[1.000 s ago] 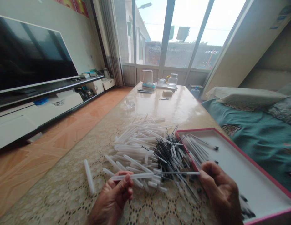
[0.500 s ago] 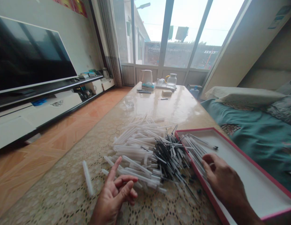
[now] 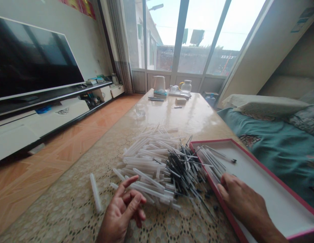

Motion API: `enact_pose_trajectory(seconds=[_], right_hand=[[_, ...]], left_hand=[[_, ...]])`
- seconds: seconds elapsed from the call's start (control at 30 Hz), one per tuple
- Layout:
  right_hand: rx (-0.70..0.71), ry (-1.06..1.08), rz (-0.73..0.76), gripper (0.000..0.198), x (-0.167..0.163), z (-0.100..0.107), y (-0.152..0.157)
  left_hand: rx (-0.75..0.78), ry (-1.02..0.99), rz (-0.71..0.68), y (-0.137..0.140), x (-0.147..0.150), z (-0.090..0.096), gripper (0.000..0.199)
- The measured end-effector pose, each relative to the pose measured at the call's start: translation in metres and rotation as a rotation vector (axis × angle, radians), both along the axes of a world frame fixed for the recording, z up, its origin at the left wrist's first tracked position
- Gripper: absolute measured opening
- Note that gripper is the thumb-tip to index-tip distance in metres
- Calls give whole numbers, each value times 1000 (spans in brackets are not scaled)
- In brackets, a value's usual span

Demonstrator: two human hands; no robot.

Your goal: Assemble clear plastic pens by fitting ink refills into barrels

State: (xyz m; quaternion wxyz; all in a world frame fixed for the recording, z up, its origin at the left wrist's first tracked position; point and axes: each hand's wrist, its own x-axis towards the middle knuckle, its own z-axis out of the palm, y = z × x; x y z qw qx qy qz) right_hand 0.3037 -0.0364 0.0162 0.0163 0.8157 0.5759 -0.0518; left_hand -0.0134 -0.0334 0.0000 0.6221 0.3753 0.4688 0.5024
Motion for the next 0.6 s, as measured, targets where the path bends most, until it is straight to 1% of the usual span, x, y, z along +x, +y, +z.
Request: enact_pose_trajectory(seconds=[0.07, 0.13, 0.2, 0.27, 0.37, 0.43, 0.53, 0.6], right_hand=[[23, 19, -7, 15, -1, 1, 0], [81, 59, -14, 15, -3, 3, -1], [157, 92, -9, 17, -6, 5, -1], [263, 124, 40, 18, -11, 5, 0], [436, 232, 235, 13, -18, 4, 1], [509, 283, 373, 10, -26, 2, 0], [498, 356, 527, 8, -46, 0, -7], [417, 446, 612, 10, -62, -3, -13]], left_hand=[[6, 0, -8, -1, 0, -1, 58], [3, 1, -10, -2, 0, -1, 56], [-7, 1, -18, -2, 0, 0, 56], [-9, 0, -21, -2, 0, 1, 55], [-2, 12, -25, -3, 0, 1, 51], [12, 37, -36, -3, 0, -1, 44], [100, 137, -97, -8, -1, -4, 23], [232, 247, -146, -11, -2, -6, 14]])
